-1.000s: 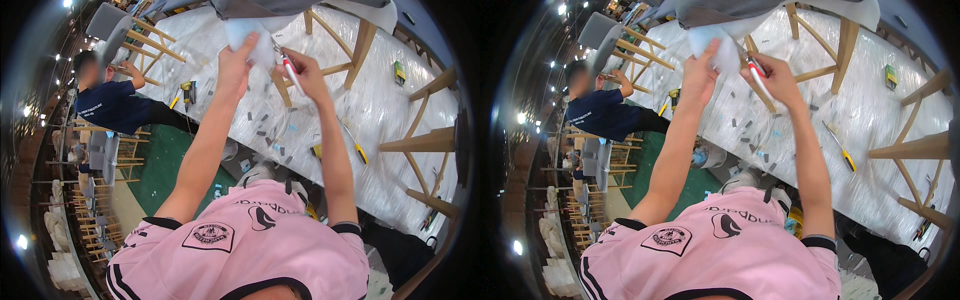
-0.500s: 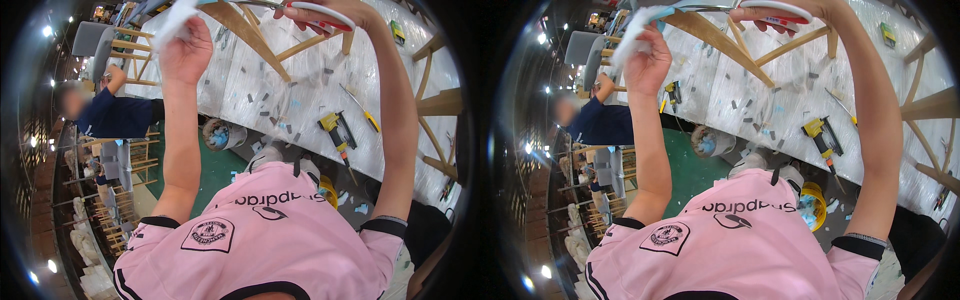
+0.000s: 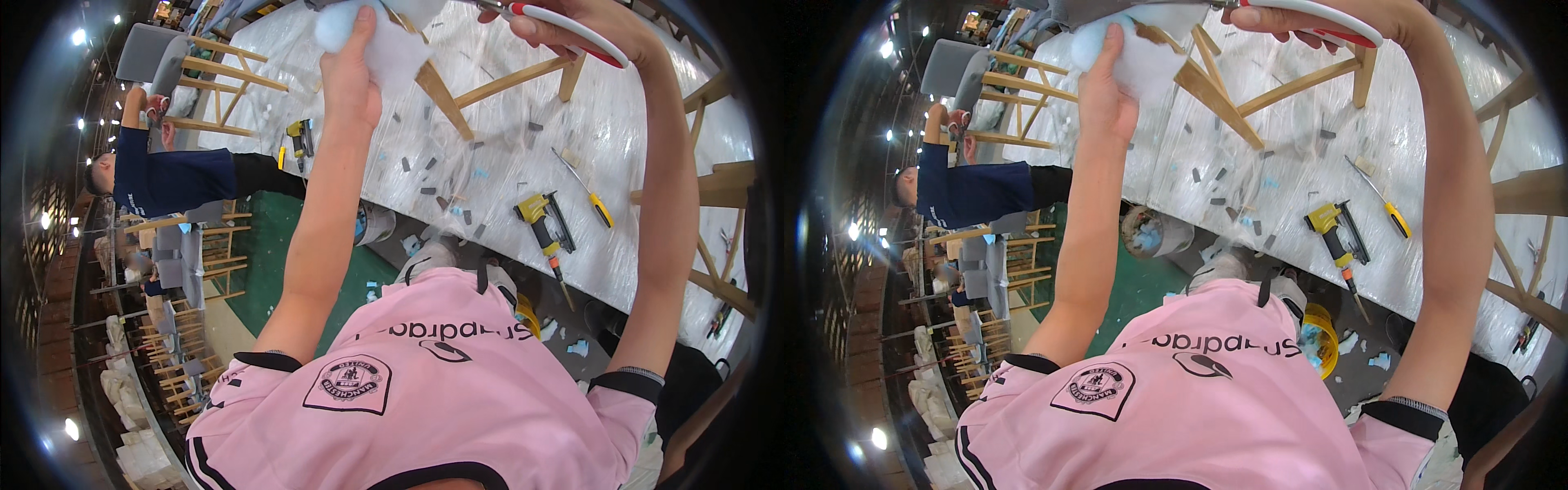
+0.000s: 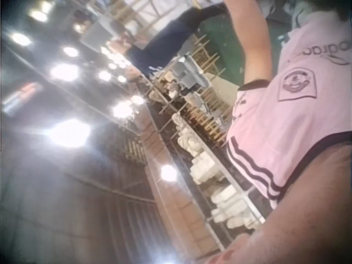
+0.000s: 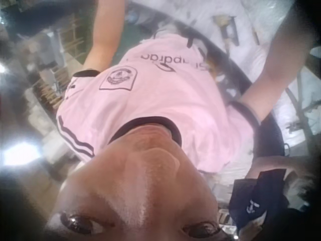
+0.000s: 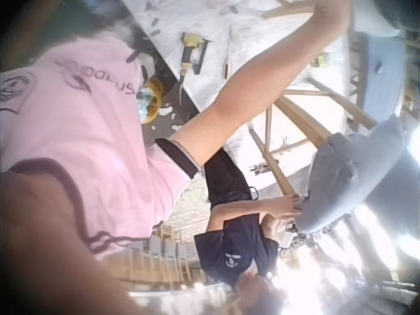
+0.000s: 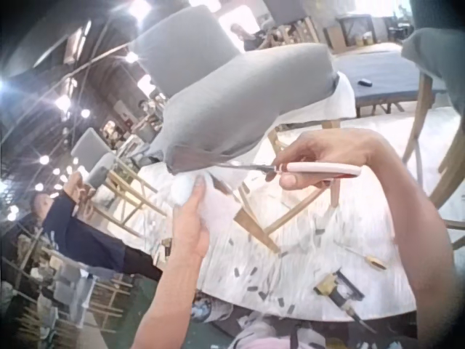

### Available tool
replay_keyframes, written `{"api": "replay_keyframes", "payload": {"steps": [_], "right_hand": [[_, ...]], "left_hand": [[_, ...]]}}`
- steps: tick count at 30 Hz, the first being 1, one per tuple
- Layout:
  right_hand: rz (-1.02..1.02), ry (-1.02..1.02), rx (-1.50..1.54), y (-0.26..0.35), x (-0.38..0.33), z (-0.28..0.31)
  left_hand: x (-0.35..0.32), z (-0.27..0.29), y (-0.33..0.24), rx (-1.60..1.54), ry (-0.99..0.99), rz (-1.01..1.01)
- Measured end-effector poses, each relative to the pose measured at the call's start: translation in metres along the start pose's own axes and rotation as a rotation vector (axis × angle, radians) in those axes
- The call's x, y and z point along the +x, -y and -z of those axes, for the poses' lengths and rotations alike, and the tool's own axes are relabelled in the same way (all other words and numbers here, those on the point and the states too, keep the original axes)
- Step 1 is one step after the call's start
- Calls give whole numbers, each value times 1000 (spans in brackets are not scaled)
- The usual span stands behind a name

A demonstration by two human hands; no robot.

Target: The person staples gray fabric to the underside of a chair seat using a staple gun, then trims excess fabric with scissors. The person repeats this process on multiple chairs, smoothing and adjusting the fabric before cutting.

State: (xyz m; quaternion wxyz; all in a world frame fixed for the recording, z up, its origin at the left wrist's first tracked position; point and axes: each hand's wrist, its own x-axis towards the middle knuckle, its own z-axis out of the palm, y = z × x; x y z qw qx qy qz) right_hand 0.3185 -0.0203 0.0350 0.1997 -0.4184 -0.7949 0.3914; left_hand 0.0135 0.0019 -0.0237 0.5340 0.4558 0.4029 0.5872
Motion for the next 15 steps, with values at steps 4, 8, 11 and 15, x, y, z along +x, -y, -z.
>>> {"api": "replay_keyframes", "payload": {"steps": [4,8,11,15], "right_hand": [[10,114,-107,9,17,13],[-8,162,-212,32,31,27],[-138,179,-389,54,32,40],[-153,176,-527,64,37,50]], "left_hand": [[0,5,5,-59,27,24],[2,11,9,-85,14,45],[-1,-3,8,-137,23,60],[-6,-6,5,-153,11,75]]}}
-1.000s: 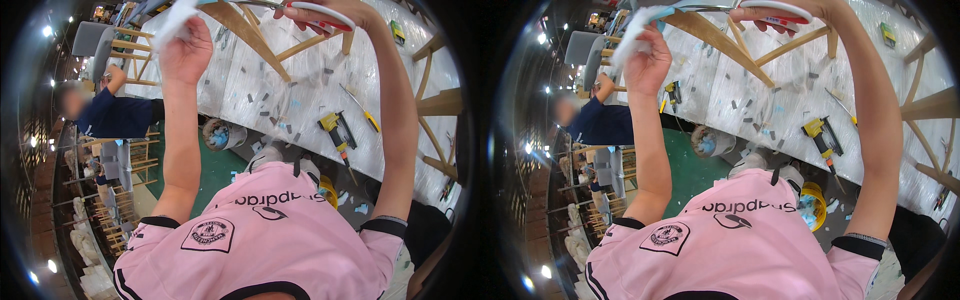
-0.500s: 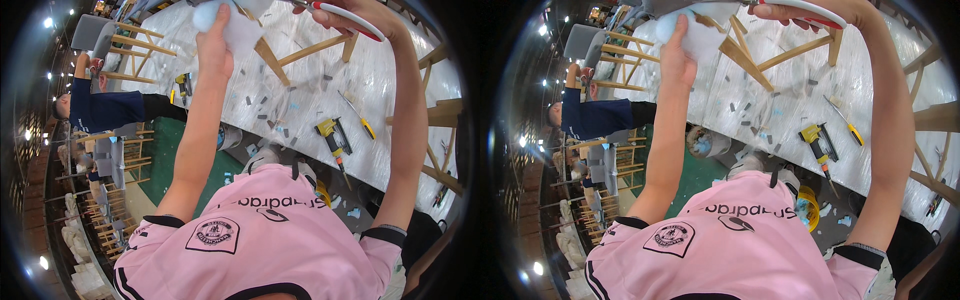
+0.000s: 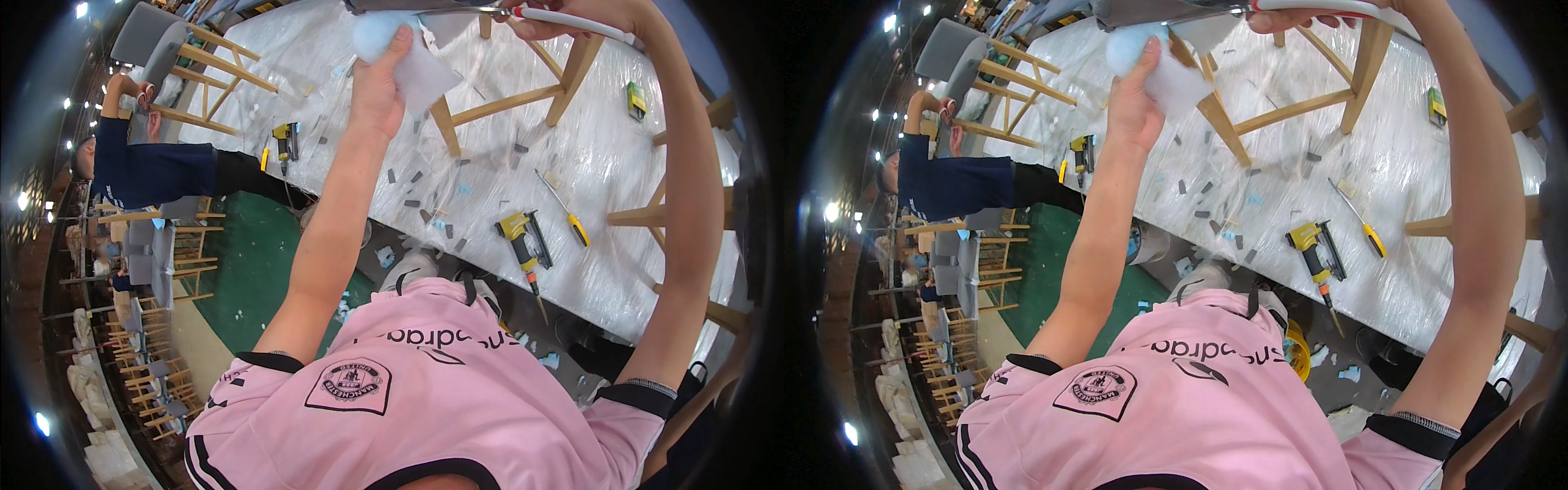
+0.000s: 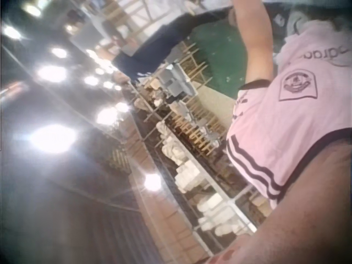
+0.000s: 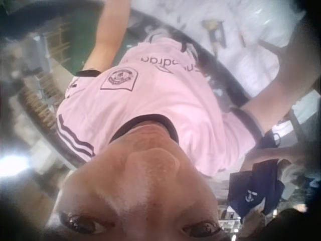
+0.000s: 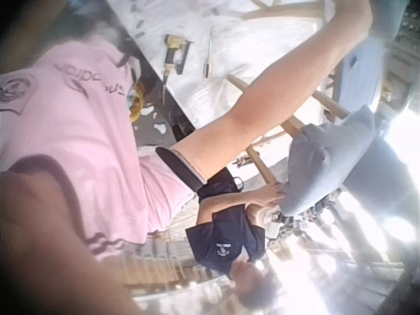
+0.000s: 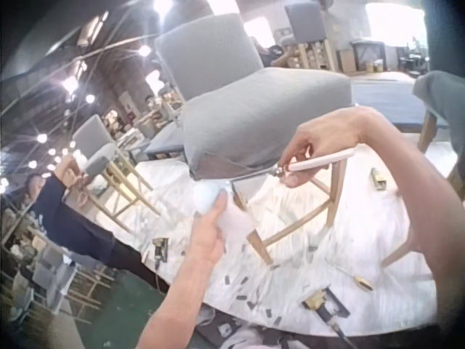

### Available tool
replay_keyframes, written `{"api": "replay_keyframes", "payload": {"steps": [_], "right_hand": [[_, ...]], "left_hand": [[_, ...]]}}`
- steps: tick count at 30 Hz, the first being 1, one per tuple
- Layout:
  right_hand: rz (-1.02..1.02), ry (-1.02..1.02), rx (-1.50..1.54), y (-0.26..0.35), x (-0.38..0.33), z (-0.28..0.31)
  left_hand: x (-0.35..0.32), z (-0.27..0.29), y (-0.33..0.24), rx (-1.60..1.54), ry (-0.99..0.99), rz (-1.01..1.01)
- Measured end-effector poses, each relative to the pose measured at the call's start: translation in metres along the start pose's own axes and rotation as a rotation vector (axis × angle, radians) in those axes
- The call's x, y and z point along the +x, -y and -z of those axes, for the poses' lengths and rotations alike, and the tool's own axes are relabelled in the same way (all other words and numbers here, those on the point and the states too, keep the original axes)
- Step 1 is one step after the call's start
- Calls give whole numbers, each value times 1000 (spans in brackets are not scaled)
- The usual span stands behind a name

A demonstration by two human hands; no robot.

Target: The person staples gray fabric to the underside of a chair seat using a staple gun, then trims excess fabric with scissors. The person repeats this process on multiple chairs, smoothing and adjusting the fabric before cutting.

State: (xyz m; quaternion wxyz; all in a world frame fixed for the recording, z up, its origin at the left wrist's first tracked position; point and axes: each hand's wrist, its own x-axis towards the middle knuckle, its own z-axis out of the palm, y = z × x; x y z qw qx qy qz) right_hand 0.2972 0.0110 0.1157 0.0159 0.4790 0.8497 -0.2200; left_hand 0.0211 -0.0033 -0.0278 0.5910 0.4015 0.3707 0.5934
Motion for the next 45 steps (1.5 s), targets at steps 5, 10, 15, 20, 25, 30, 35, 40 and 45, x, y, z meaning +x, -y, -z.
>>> {"api": "replay_keyframes", "payload": {"steps": [5,10,15,20,25,30,35,40,45], "right_hand": [[-18,27,57,-1,2,14],[71,129,84,25,7,27],[177,142,60,25,30,26],[133,115,1,37,24,34],[211,-18,-48,-3,51,11],[71,70,-93,12,49,15],[61,4,-141,36,56,10],[126,58,-116,41,53,19],[156,29,-4,45,41,16]], "left_hand": [[1,-3,-3,-44,50,19],[-2,-4,-4,-52,29,82],[-2,-1,-1,-47,52,42],[2,-4,4,-32,76,49],[2,6,6,49,71,59],[8,8,9,44,112,42],[12,12,12,85,109,16],[8,5,7,79,94,-1],[10,11,14,140,126,-31]]}}
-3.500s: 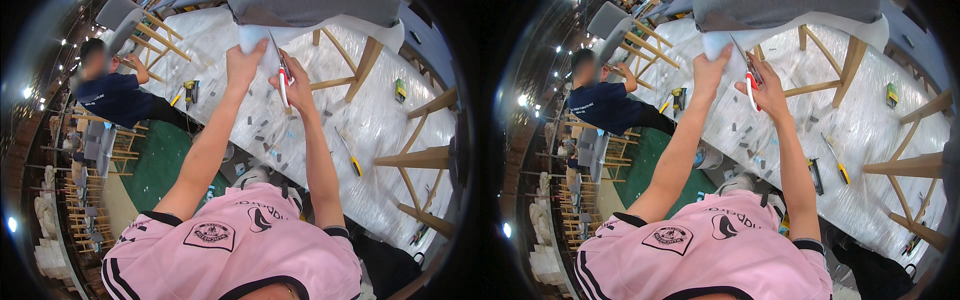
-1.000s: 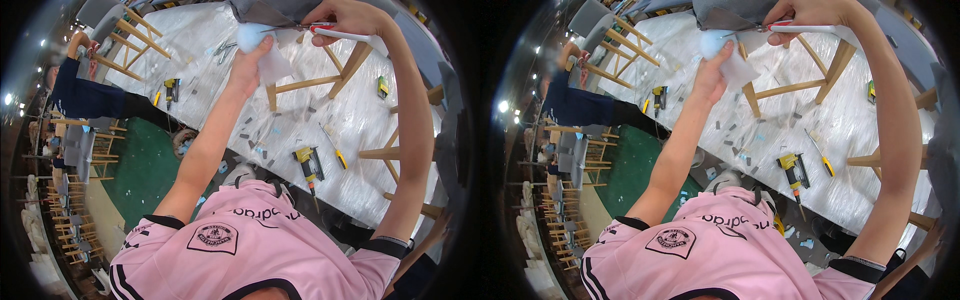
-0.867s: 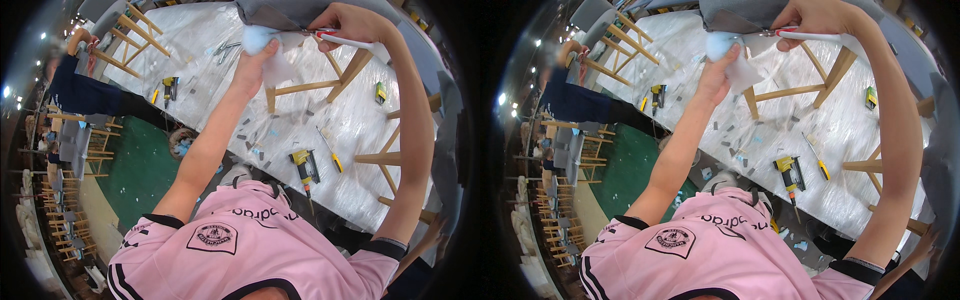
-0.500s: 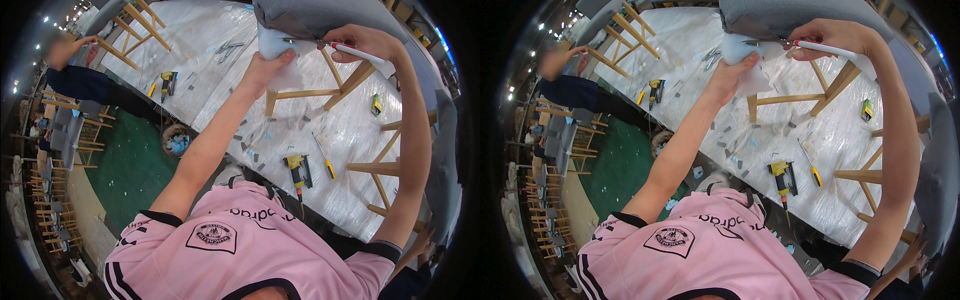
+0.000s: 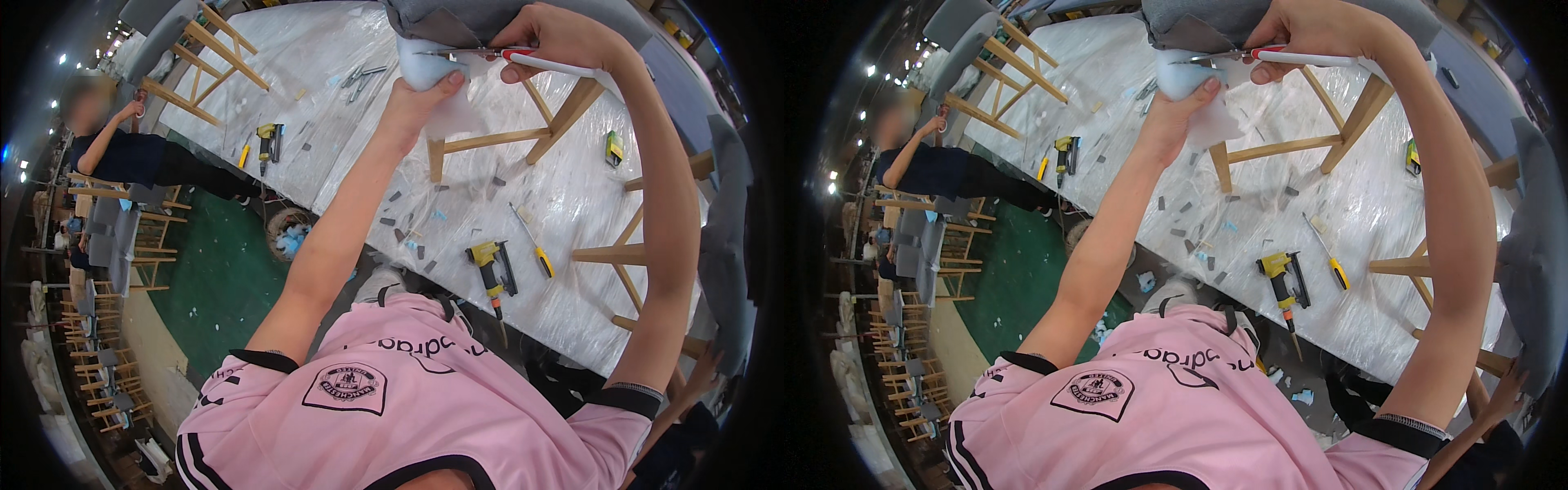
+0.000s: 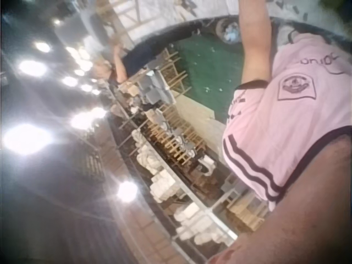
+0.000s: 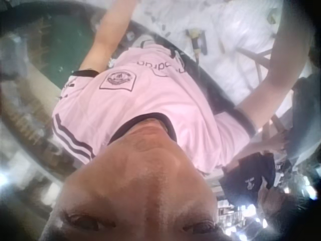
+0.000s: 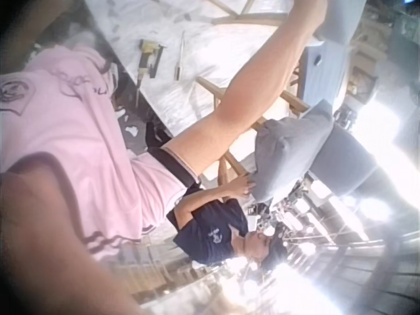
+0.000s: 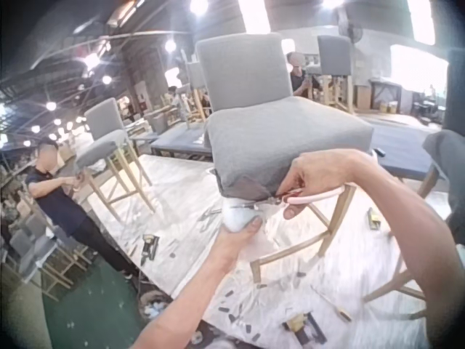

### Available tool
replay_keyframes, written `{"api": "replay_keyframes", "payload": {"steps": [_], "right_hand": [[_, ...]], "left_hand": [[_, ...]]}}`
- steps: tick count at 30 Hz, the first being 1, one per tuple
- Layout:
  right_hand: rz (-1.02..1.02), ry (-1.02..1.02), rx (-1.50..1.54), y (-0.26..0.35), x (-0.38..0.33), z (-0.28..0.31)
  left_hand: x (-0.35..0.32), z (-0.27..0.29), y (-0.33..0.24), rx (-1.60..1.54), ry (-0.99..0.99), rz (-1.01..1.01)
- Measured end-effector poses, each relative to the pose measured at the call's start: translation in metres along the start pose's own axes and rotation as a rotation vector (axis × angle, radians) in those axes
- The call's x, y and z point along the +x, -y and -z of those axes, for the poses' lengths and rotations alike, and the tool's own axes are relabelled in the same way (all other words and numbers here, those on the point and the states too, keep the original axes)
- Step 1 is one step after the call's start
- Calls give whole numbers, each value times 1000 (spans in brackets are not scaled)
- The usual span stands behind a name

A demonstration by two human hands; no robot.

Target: The person staples gray fabric to the underside of a chair seat using a staple gun, then trims excess fabric with scissors. The person repeats this process on multiple chairs, smoothing and adjusting the fabric before cutting.

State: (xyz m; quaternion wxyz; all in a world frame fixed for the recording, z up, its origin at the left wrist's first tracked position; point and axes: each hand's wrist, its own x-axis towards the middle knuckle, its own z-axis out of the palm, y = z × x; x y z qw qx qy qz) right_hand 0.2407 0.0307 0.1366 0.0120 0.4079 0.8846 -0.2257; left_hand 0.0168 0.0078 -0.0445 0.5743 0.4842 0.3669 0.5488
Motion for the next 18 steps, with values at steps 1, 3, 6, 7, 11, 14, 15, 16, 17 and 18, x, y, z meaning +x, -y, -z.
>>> {"api": "replay_keyframes", "payload": {"steps": [1,3,6,7,11,14,15,16,17,18], "right_hand": [[-10,51,-38,3,0,2],[-24,156,-115,14,2,10],[3,-71,-107,-29,12,-19],[-52,-46,-113,-33,10,-20],[-157,0,-193,-29,-1,-30],[-167,-11,-169,-22,1,-37],[-171,-31,-152,-14,4,-38],[-175,-51,-136,-9,5,-39],[-157,-51,-136,-10,5,-40],[-140,-52,-138,-12,7,-39]], "left_hand": [[0,2,0,27,12,24],[-2,9,-4,79,31,72],[-3,11,-6,130,50,74],[-4,13,-6,122,60,76],[-10,29,-10,159,76,97],[-8,33,-10,193,121,120],[-8,33,-11,200,134,120],[-8,32,-11,205,131,121],[-8,32,-11,210,127,123],[-8,31,-11,215,126,122]]}}
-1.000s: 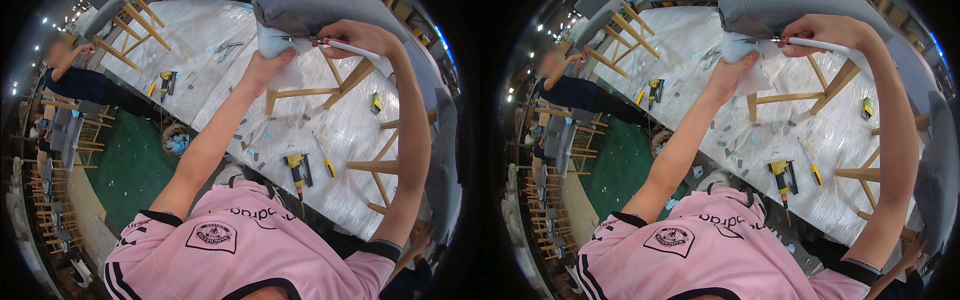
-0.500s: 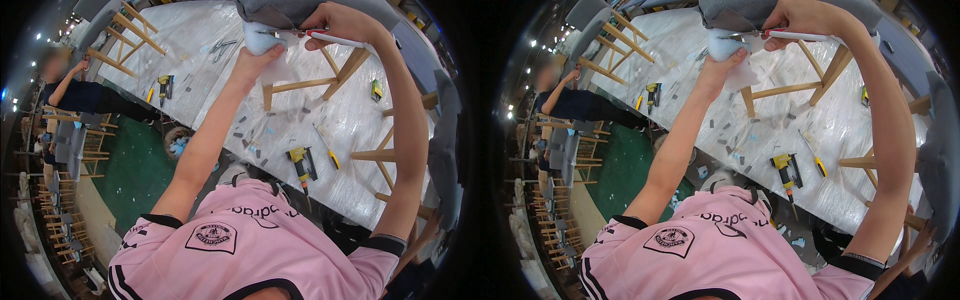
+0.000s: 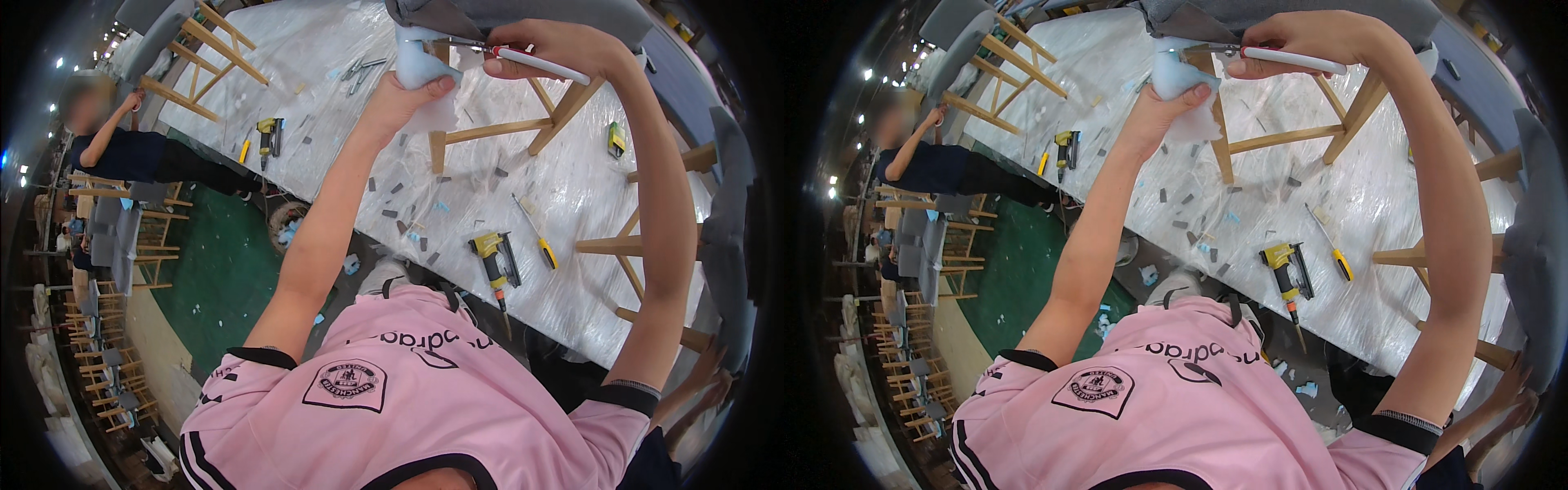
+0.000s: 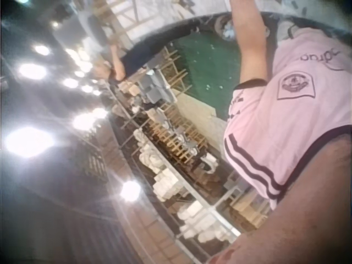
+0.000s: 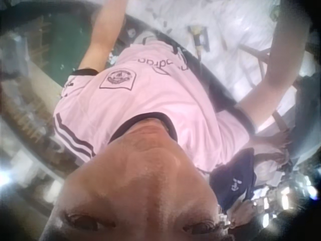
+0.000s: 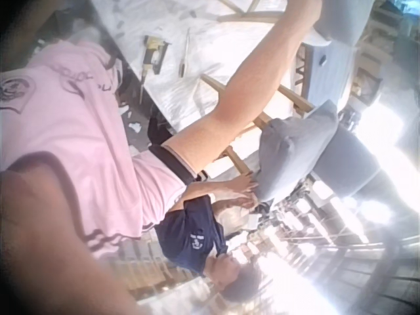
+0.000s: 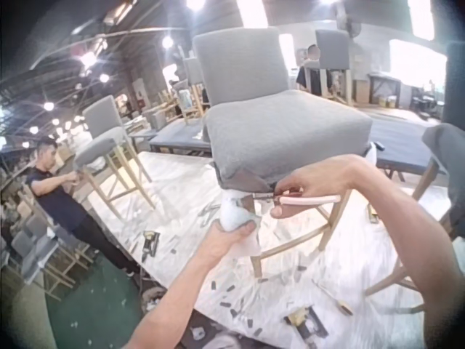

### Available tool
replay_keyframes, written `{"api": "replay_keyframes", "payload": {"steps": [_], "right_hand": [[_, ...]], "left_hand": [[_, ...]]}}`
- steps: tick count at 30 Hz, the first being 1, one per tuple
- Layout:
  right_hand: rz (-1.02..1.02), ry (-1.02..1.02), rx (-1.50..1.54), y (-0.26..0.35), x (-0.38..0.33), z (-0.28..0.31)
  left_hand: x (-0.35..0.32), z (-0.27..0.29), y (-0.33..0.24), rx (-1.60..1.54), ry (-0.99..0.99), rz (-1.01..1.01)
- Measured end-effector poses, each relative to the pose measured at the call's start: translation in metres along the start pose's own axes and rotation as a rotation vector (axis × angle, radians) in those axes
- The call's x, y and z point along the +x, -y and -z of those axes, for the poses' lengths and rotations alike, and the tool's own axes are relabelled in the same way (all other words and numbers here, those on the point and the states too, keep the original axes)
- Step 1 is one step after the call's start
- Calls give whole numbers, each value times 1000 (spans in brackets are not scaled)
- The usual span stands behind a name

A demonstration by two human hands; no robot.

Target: The person staples gray fabric to the underside of a chair seat using a staple gun, then trims excess fabric with scissors. The person repeats this process on multiple chairs, smoothing and adjusting the fabric before cutting.

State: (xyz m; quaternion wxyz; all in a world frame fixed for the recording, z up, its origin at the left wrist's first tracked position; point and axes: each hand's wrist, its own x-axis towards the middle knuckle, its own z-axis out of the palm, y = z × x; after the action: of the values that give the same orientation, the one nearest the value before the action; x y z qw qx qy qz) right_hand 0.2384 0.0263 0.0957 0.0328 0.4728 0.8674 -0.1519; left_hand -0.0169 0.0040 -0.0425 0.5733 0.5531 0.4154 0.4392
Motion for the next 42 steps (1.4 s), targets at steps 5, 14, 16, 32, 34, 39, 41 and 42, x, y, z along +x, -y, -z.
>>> {"api": "replay_keyframes", "payload": {"steps": [5,14,16,32,34,39,41,42], "right_hand": [[106,-52,26,-7,7,-3],[22,-252,-13,20,-12,-19],[5,-279,38,24,-15,-25],[-505,-230,509,116,-47,-57],[-578,-247,539,129,-47,-59],[-653,-251,458,164,-31,-53],[-708,-235,450,175,-22,-49],[-723,-238,432,178,-19,-48]], "left_hand": [[-1,3,0,8,1,2],[-6,1,-5,-380,54,9],[-10,0,-13,-558,79,45],[27,57,-28,-869,383,366],[34,57,-22,-839,437,379],[42,51,-2,-896,490,248],[43,52,3,-869,518,242],[45,52,3,-852,537,234]]}}
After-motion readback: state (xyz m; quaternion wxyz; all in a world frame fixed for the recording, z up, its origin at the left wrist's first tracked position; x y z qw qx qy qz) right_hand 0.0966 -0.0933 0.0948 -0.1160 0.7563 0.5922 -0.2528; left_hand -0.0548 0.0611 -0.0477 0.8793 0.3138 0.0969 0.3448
